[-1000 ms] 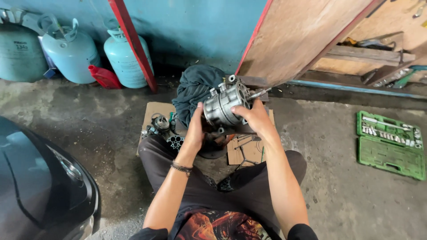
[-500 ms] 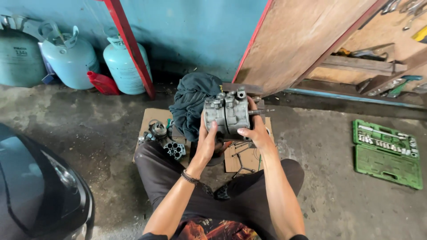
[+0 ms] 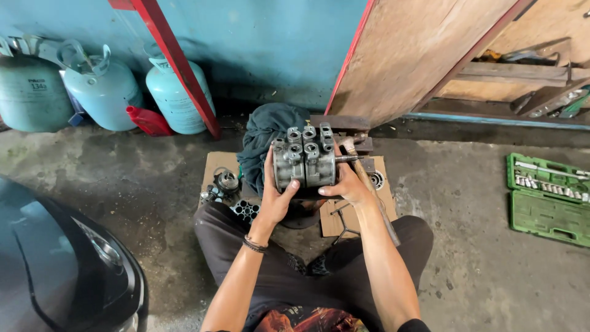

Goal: Repairing an automotive AC compressor by assembling internal components and using a hammer to seat the housing.

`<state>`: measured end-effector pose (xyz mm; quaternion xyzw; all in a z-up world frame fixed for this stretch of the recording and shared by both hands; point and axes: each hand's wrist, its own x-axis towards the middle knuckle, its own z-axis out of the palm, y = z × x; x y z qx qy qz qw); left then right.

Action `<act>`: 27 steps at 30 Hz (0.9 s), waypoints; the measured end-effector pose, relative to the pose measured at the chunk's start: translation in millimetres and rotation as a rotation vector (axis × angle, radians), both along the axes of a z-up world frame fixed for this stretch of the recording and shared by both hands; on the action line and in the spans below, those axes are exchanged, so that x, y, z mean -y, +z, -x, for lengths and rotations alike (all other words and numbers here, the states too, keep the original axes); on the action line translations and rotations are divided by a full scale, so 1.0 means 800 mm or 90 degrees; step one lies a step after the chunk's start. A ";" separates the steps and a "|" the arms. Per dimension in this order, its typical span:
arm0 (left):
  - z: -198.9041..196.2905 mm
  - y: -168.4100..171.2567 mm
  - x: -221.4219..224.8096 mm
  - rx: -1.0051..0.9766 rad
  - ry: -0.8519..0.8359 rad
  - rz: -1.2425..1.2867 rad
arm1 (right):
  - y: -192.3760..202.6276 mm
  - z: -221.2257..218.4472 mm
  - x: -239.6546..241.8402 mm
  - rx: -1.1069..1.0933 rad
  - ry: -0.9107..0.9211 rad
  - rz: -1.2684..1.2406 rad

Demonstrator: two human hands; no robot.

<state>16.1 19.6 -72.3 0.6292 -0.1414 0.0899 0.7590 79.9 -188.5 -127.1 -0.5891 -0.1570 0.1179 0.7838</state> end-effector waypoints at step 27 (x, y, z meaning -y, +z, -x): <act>0.036 0.091 0.038 -0.193 -0.054 0.101 | 0.096 0.050 0.012 -0.102 -0.188 -0.041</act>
